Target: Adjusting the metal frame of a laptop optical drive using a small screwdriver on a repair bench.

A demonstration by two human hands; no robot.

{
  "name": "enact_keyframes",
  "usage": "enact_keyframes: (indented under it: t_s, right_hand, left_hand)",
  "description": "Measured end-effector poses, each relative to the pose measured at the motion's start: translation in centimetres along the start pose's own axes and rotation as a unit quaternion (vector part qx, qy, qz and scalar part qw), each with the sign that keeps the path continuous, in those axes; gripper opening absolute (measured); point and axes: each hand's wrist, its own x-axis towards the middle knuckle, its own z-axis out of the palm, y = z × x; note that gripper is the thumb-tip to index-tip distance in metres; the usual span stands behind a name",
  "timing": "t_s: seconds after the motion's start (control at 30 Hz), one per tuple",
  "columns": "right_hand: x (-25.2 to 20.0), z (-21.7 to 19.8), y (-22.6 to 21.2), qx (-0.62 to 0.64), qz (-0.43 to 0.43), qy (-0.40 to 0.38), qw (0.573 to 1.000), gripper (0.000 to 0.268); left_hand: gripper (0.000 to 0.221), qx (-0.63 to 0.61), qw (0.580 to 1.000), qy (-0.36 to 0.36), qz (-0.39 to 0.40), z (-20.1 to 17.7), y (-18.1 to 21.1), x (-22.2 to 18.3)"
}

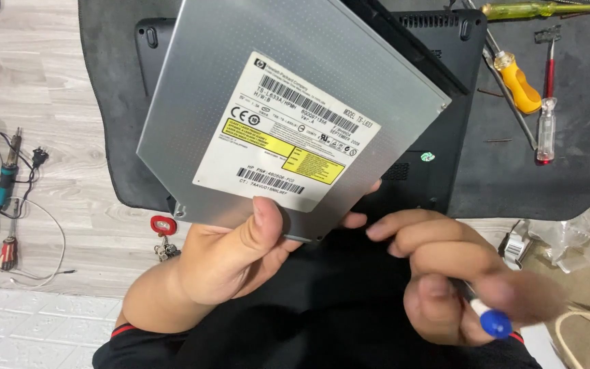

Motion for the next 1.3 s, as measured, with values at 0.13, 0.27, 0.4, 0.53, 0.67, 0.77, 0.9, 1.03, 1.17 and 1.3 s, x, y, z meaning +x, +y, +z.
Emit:
enact_keyframes:
  t_s: [0.13,0.27,0.4,0.53,0.67,0.77,0.9,1.03,1.17,1.3]
  right_hand:
    - [2.6,-1.8,0.2,-0.182,-0.071,-0.324,0.926,0.023]
    - [3.6,-0.6,0.1,-0.219,-0.123,-0.307,0.918,0.015]
    - [4.2,-0.9,0.2,-0.24,-0.142,-0.326,0.903,0.013]
    - [5.0,-1.2,0.5,-0.269,-0.174,-0.357,0.877,0.013]
    - [6.6,-1.1,0.8,-0.292,-0.214,-0.39,0.847,0.016]
    - [7.1,-1.3,1.2,-0.298,-0.233,-0.433,0.818,0.015]
    - [7.2,-1.3,1.5,-0.318,-0.26,-0.459,0.788,0.015]
    - [6.9,-1.1,1.5,-0.336,-0.274,-0.476,0.765,0.014]
    - [7.2,-0.9,1.4,-0.356,-0.286,-0.475,0.752,0.019]
    - [7.5,-1.0,1.7,-0.337,-0.327,-0.491,0.734,0.011]
  left_hand:
    - [0.059,-0.022,0.999,-0.01,-0.03,0.4,0.1,0.0]
    - [0.06,-0.007,0.999,0.003,-0.047,-0.1,-0.3,-0.1]
    - [0.053,0.041,0.999,-0.017,-0.014,-0.5,-0.7,0.1]
    - [0.041,0.103,0.994,0.006,-0.045,-1.7,-1.4,0.1]
    - [0.04,0.272,0.962,-0.006,-0.015,-0.6,-0.3,1.1]
    - [0.05,0.342,0.939,-0.016,-0.021,-0.8,-0.2,1.3]
    - [0.049,0.357,0.933,-0.025,-0.047,-0.8,-0.1,2.0]
    - [0.056,0.328,0.942,-0.056,-0.043,-0.6,0.0,2.8]
    - [0.06,0.34,0.936,-0.055,-0.075,-0.9,0.0,3.1]
    - [0.029,0.28,0.947,-0.041,-0.151,-1.3,0.1,3.3]
